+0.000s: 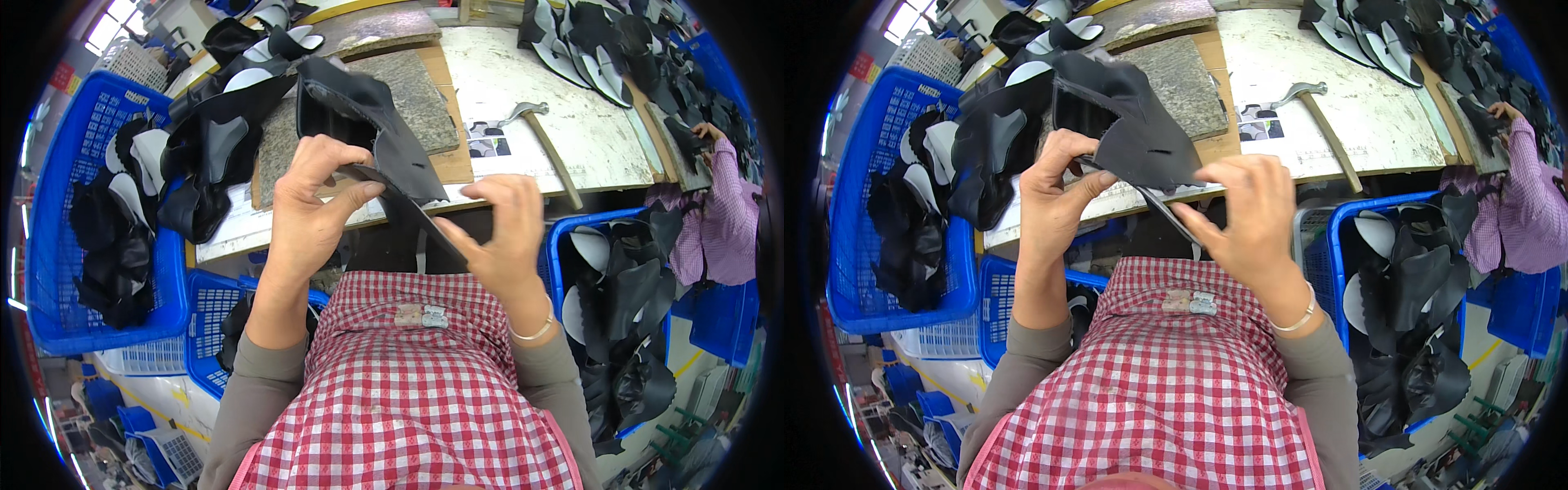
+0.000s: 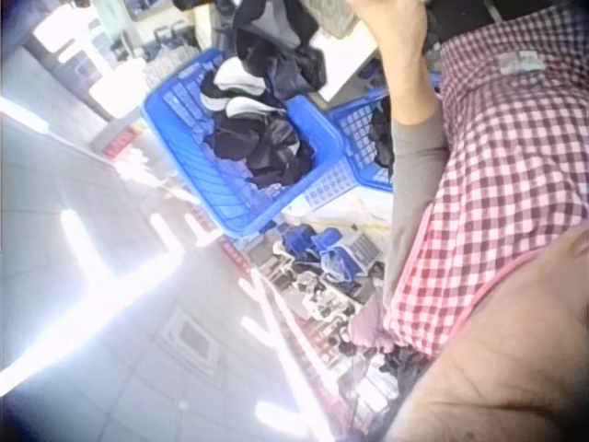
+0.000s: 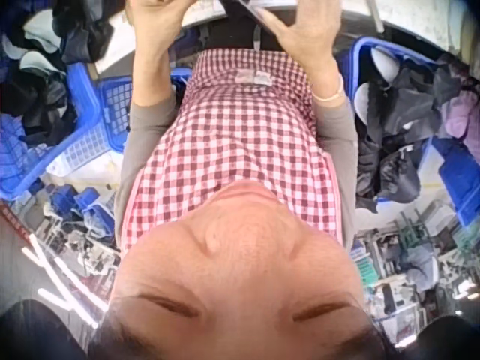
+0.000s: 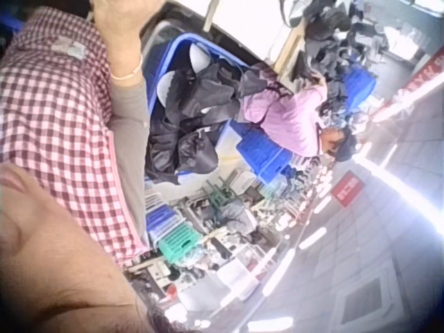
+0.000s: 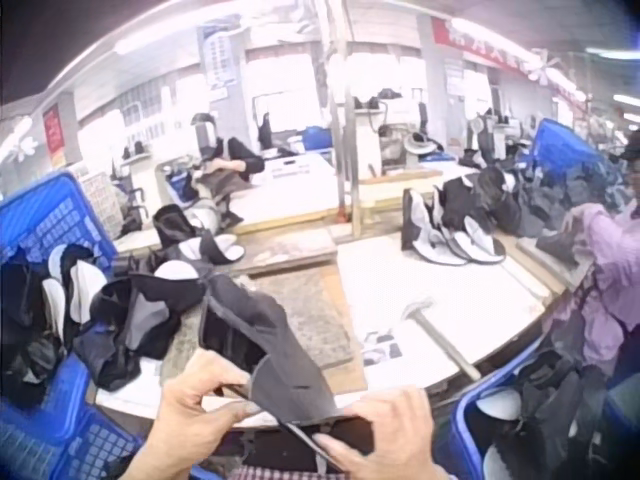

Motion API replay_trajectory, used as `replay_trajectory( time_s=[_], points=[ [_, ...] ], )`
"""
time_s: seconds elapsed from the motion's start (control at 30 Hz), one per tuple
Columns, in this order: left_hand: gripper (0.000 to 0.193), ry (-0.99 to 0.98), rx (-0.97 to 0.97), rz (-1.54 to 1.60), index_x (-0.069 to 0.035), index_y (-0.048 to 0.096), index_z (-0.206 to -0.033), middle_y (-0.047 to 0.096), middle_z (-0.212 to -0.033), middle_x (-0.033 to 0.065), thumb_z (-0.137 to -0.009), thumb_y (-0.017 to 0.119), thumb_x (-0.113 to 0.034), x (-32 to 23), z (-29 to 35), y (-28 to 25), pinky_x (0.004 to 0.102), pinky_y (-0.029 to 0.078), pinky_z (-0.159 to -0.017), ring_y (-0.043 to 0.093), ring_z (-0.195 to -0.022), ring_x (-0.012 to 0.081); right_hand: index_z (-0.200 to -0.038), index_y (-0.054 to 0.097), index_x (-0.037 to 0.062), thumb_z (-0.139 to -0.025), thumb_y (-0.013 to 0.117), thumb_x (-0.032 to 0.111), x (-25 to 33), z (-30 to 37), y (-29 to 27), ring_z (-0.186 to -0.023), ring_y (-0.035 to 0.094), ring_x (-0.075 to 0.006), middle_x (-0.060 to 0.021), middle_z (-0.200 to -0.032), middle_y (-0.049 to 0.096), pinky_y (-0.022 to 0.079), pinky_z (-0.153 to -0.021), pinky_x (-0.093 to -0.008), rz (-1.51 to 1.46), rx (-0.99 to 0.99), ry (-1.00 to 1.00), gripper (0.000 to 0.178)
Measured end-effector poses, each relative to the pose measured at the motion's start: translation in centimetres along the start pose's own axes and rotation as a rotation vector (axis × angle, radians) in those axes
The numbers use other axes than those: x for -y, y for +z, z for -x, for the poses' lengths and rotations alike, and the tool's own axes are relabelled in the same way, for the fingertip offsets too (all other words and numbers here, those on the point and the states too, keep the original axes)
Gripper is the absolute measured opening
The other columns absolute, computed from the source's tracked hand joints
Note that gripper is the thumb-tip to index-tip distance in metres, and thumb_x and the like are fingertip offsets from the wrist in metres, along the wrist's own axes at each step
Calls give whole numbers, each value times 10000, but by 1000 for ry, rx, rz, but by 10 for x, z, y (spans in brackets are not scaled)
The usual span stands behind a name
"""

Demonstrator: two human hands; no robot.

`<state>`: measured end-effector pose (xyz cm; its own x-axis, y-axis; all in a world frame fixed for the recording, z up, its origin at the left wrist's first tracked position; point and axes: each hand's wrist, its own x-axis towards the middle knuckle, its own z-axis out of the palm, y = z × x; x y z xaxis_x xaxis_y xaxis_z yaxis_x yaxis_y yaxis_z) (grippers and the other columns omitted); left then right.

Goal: The person assembles black shoe uppers by hand, repeatedly folding and pressing the edges to fit the sole. They use a hammer to tap the shoe edges on a workbench mat to secure the fit. The person handles multiple shoe parts and places finished units into a blue basket.

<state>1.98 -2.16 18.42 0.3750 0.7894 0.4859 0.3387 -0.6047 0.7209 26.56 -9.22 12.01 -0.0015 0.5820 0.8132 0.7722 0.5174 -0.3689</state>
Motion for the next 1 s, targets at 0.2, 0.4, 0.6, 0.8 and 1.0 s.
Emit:
replay_trajectory(
  time_s=[0.2,0.4,0.6,0.8,1.0],
  points=[
    [234,-37,60,14,-64,735,-945,645,-938,38,-739,810,20,5,7,1,332,442,-836,577,-953,206,-916,668,68,-713,748,30,-5,-24,38,-846,615,-297,-88,-868,638,440,-740,-404,-98,-21,-81,222],
    [242,117,-12,-37,-60,676,-880,623,-920,45,-703,796,53,4,-2,3,352,441,-850,540,-947,231,-750,591,31,-909,802,234,-85,-110,37,-701,448,-63,31,-706,533,387,-621,-245,-341,101,685,333],
    [296,96,-105,-163,-37,650,-902,585,-934,77,-679,767,119,5,-10,17,372,468,-802,565,-936,270,-1282,634,159,-827,781,109,-69,-102,86,-744,705,-228,-57,-1201,624,583,-647,-369,319,-188,61,481],
    [367,337,-115,-302,6,643,-912,589,-945,117,-603,637,204,24,-3,10,376,508,-769,607,-920,299,-1410,612,153,-796,681,-46,-7,-85,58,-652,654,-182,-62,-1131,746,542,-578,-307,-260,152,-187,649],
    [373,485,-73,-220,44,635,-898,600,-908,144,-565,617,211,45,2,14,363,536,-728,644,-866,312,-1244,657,126,-753,828,78,-29,-72,54,-868,725,-210,-5,-971,748,569,-695,-330,-99,394,-228,522]
  ],
)
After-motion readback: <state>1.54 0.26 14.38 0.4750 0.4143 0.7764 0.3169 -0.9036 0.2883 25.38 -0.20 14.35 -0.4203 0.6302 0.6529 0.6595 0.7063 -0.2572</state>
